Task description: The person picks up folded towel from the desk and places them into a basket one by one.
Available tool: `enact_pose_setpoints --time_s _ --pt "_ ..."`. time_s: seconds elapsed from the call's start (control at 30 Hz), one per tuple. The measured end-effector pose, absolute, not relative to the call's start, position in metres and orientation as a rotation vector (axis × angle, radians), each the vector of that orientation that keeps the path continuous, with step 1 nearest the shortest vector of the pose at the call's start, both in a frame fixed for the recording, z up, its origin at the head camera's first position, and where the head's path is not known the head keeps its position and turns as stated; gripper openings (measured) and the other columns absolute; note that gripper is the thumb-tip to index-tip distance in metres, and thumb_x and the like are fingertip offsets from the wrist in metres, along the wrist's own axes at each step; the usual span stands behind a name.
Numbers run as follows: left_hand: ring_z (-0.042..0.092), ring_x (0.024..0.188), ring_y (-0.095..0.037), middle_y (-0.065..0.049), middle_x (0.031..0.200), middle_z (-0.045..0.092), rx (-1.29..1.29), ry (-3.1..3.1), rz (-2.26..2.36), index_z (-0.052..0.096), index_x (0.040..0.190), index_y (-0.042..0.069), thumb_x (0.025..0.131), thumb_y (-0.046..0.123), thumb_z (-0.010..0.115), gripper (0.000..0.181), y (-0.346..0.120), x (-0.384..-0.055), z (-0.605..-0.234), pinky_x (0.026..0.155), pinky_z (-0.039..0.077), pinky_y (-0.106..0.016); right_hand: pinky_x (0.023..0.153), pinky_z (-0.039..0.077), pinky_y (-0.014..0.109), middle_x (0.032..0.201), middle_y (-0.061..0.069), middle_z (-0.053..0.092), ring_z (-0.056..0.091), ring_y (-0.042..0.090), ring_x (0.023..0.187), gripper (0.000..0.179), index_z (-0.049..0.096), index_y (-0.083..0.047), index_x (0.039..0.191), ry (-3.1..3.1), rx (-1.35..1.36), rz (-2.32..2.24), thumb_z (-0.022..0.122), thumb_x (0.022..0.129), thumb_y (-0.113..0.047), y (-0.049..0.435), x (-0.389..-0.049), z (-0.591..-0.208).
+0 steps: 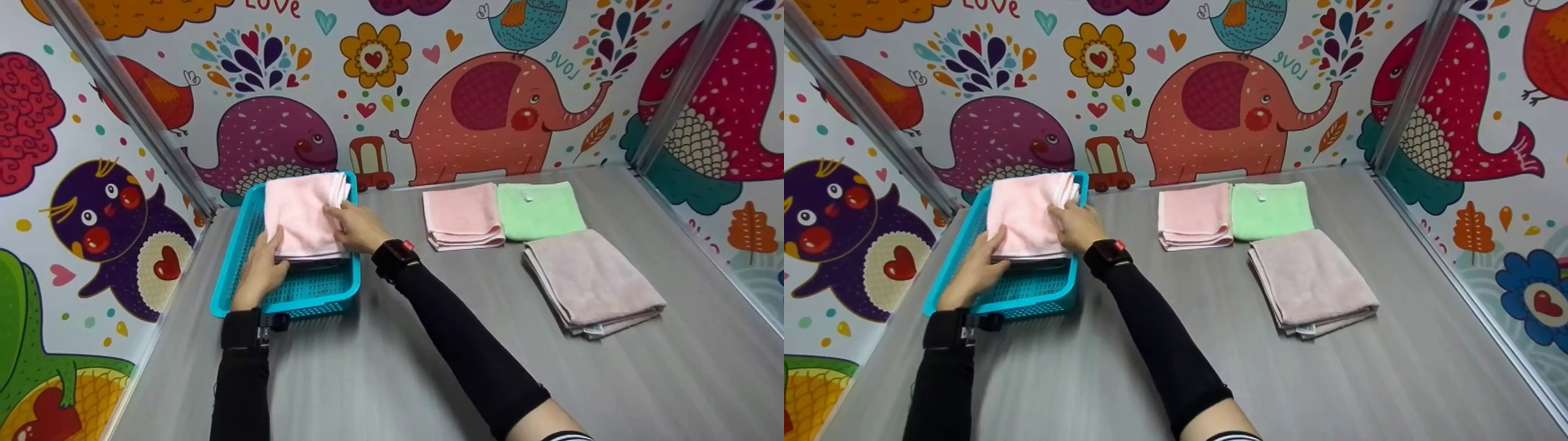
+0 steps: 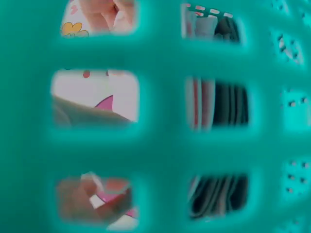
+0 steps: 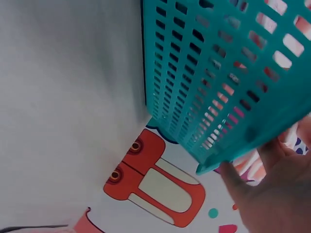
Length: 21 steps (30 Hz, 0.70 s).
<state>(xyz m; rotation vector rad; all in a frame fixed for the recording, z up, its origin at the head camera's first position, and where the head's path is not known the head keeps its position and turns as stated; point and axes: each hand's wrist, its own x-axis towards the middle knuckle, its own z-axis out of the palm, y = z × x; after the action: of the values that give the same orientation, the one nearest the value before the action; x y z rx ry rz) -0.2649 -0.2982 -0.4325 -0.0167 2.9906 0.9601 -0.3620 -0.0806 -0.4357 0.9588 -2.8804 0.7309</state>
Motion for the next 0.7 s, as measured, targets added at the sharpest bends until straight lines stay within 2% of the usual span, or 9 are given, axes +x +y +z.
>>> enact_pose_setpoints --time_s 0.07,0.13,0.23,0.33,0.4,0.5,0.6,0.7 --pt "0.010 0.157 -0.049 -0.028 0.171 0.007 0.026 2.979 1.003 0.017 0.165 0.006 0.099 0.004 0.052 0.074 -0.304 -0.266 -0.433 0.124 0.015 -0.064 0.114 0.040 0.043 0.127 0.009 0.062 0.059 0.022 0.111 0.057 0.047 -0.021 0.157 -2.910 0.933 0.655 0.062 0.102 -0.019 -0.085 -0.361 -0.436" --pt "0.010 0.157 -0.048 -0.028 0.170 0.007 0.070 2.953 1.051 0.017 0.164 0.004 0.101 0.004 0.053 0.073 -0.311 -0.266 -0.434 0.124 0.014 -0.063 0.124 0.029 0.050 0.140 0.008 0.061 0.057 0.023 0.126 0.060 0.045 -0.024 0.158 -2.945 0.918 0.613 0.064 0.101 -0.019 -0.088 -0.360 -0.437" --pt "0.007 0.156 -0.051 -0.031 0.169 0.006 0.117 2.899 1.093 0.018 0.163 0.001 0.103 0.005 0.055 0.071 -0.323 -0.267 -0.436 0.124 0.012 -0.064 0.124 0.027 0.054 0.155 0.008 0.052 0.050 0.025 0.142 0.068 0.040 -0.026 0.161 -3.013 0.910 0.593 0.066 0.098 -0.017 -0.092 -0.357 -0.438" --pt "0.007 0.154 -0.054 -0.033 0.169 0.006 0.113 2.870 1.051 0.018 0.163 0.002 0.104 0.010 0.056 0.070 -0.331 -0.267 -0.438 0.123 0.011 -0.068 0.121 0.034 0.051 0.162 0.008 0.045 0.046 0.026 0.146 0.073 0.034 -0.027 0.163 -3.066 0.888 0.555 0.066 0.098 -0.018 -0.094 -0.354 -0.440" --pt "0.008 0.152 -0.055 -0.033 0.169 0.006 0.121 2.863 1.014 0.018 0.163 0.004 0.105 0.014 0.056 0.070 -0.334 -0.268 -0.439 0.122 0.011 -0.069 0.117 0.040 0.048 0.162 0.008 0.045 0.048 0.026 0.145 0.073 0.031 -0.027 0.164 -3.075 0.867 0.507 0.065 0.099 -0.019 -0.096 -0.353 -0.441" --pt "0.009 0.151 -0.055 -0.033 0.169 0.005 0.125 2.846 0.993 0.015 0.164 0.006 0.106 0.019 0.056 0.072 -0.336 -0.268 -0.439 0.120 0.012 -0.070 0.107 0.050 0.045 0.156 0.010 0.052 0.058 0.027 0.133 0.072 0.031 -0.024 0.164 -3.060 0.847 0.435 0.064 0.100 -0.021 -0.100 -0.353 -0.440" --pt "0.001 0.154 -0.055 -0.033 0.169 0.000 0.110 2.812 1.011 0.011 0.165 0.008 0.107 0.023 0.055 0.074 -0.337 -0.268 -0.438 0.120 0.009 -0.072 0.096 0.056 0.045 0.144 0.013 0.062 0.064 0.028 0.117 0.069 0.033 -0.022 0.164 -3.038 0.840 0.377 0.062 0.101 -0.024 -0.103 -0.354 -0.440" --pt "-0.005 0.154 -0.056 -0.033 0.169 -0.003 0.102 2.785 1.042 0.008 0.166 0.011 0.108 0.028 0.055 0.077 -0.337 -0.268 -0.438 0.120 0.006 -0.074 0.090 0.058 0.045 0.134 0.014 0.068 0.067 0.028 0.112 0.066 0.034 -0.022 0.163 -3.027 0.818 0.317 0.060 0.102 -0.025 -0.106 -0.355 -0.442"
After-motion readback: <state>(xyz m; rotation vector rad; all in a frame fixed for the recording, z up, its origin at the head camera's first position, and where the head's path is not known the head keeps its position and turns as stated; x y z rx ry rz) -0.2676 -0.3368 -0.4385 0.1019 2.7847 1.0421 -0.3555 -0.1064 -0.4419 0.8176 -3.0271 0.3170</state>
